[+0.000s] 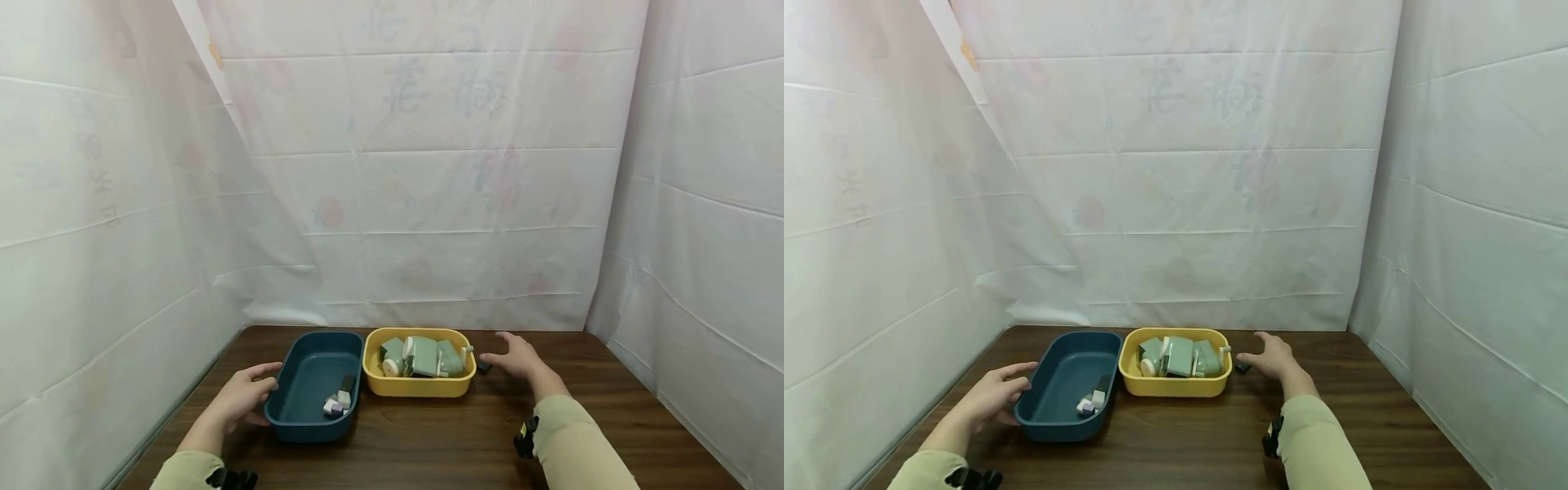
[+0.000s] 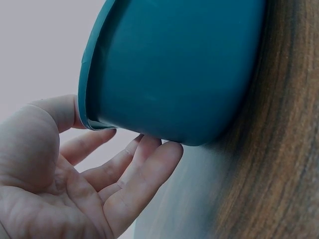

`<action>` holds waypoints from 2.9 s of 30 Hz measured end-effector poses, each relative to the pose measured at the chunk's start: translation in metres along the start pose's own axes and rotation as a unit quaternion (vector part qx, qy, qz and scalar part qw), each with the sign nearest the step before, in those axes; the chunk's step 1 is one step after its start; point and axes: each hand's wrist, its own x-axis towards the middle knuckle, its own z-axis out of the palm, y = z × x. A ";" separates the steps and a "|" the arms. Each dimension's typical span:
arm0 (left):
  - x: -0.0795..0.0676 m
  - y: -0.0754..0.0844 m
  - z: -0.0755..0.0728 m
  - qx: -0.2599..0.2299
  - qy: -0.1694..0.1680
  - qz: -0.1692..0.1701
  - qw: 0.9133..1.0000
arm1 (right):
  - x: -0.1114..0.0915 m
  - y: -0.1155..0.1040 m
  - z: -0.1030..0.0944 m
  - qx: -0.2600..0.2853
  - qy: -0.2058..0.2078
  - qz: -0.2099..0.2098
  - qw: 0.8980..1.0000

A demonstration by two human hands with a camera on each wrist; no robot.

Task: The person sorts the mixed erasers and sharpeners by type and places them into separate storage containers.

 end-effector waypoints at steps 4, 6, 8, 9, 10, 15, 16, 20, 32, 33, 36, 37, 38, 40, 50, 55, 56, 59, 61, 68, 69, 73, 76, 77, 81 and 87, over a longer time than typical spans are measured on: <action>-0.001 0.001 0.000 -0.002 -0.002 -0.002 1.000 | -0.002 0.003 0.003 -0.011 -0.011 0.010 1.000; -0.001 0.001 0.001 -0.003 0.000 -0.005 1.000 | -0.003 0.005 0.005 -0.013 -0.020 0.012 1.000; -0.001 0.001 0.001 -0.001 0.001 -0.007 1.000 | -0.004 0.007 0.007 -0.014 -0.028 0.015 0.999; -0.001 0.001 0.001 -0.001 0.001 -0.008 1.000 | -0.005 0.008 0.009 -0.017 -0.031 0.016 0.999; -0.001 0.001 0.001 -0.001 0.001 -0.008 1.000 | -0.005 0.009 0.010 -0.019 -0.034 0.019 0.999; 0.000 0.001 0.000 0.001 -0.001 -0.007 1.000 | -0.007 0.013 0.017 -0.037 -0.043 0.025 0.998; 0.000 0.001 0.000 0.000 0.000 -0.007 1.000 | -0.007 0.013 0.019 -0.040 -0.045 0.027 0.998; 0.000 0.000 0.000 -0.002 0.000 -0.005 1.000 | -0.006 0.013 0.022 -0.050 -0.048 0.025 0.997; 0.000 0.002 0.002 -0.003 0.001 0.002 1.000 | -0.004 0.017 0.027 -0.083 -0.054 0.051 0.994; 0.000 0.002 0.002 -0.004 0.002 0.002 1.000 | -0.004 0.018 0.028 -0.083 -0.053 0.055 0.994; 0.000 0.002 0.002 -0.004 0.002 0.001 1.000 | -0.002 0.018 0.029 -0.089 -0.048 0.055 0.993; 0.000 0.002 0.001 -0.004 0.002 0.000 1.000 | -0.002 0.019 0.030 -0.091 -0.047 0.055 0.993; 0.000 0.002 0.001 -0.004 0.002 -0.001 1.000 | -0.001 0.019 0.031 -0.092 -0.046 0.055 0.993; -0.001 0.001 0.001 -0.004 0.003 -0.002 1.000 | -0.001 0.019 0.032 -0.094 -0.045 0.055 0.993; -0.001 -0.001 0.001 -0.005 0.006 0.000 1.000 | -0.002 0.019 0.034 -0.105 -0.035 0.050 0.993; -0.001 -0.001 0.001 -0.007 0.005 0.001 1.000 | -0.003 0.020 0.033 -0.110 -0.033 0.050 0.992; -0.001 -0.001 0.001 -0.007 0.005 0.001 1.000 | -0.002 0.021 0.033 -0.110 -0.033 0.051 0.992; -0.001 -0.001 0.001 -0.006 0.005 0.001 1.000 | -0.003 0.020 0.032 -0.111 -0.033 0.050 0.992; -0.001 -0.001 0.001 -0.005 0.005 0.001 1.000 | -0.004 0.020 0.030 -0.110 -0.033 0.049 0.992; -0.001 -0.001 0.002 -0.004 0.008 -0.002 1.000 | -0.006 0.018 0.027 -0.096 -0.025 0.044 0.994; -0.001 -0.002 0.002 -0.003 0.008 -0.002 1.000 | -0.006 0.017 0.027 -0.094 -0.024 0.043 0.994; 0.000 -0.002 0.001 -0.001 0.007 -0.001 1.000 | -0.007 0.018 0.026 -0.092 -0.018 0.037 0.995; -0.001 -0.002 0.001 0.000 0.005 -0.001 1.000 | -0.008 0.018 0.024 -0.089 -0.012 0.033 0.995; -0.001 -0.001 0.001 0.001 0.004 0.000 1.000 | -0.008 0.019 0.024 -0.087 -0.011 0.034 0.996; -0.002 -0.001 0.001 -0.005 0.002 -0.001 1.000 | -0.007 0.022 0.020 -0.080 -0.004 0.031 0.996; -0.003 -0.001 0.001 -0.019 -0.003 0.002 1.000 | -0.005 0.025 0.016 -0.067 0.003 0.027 0.997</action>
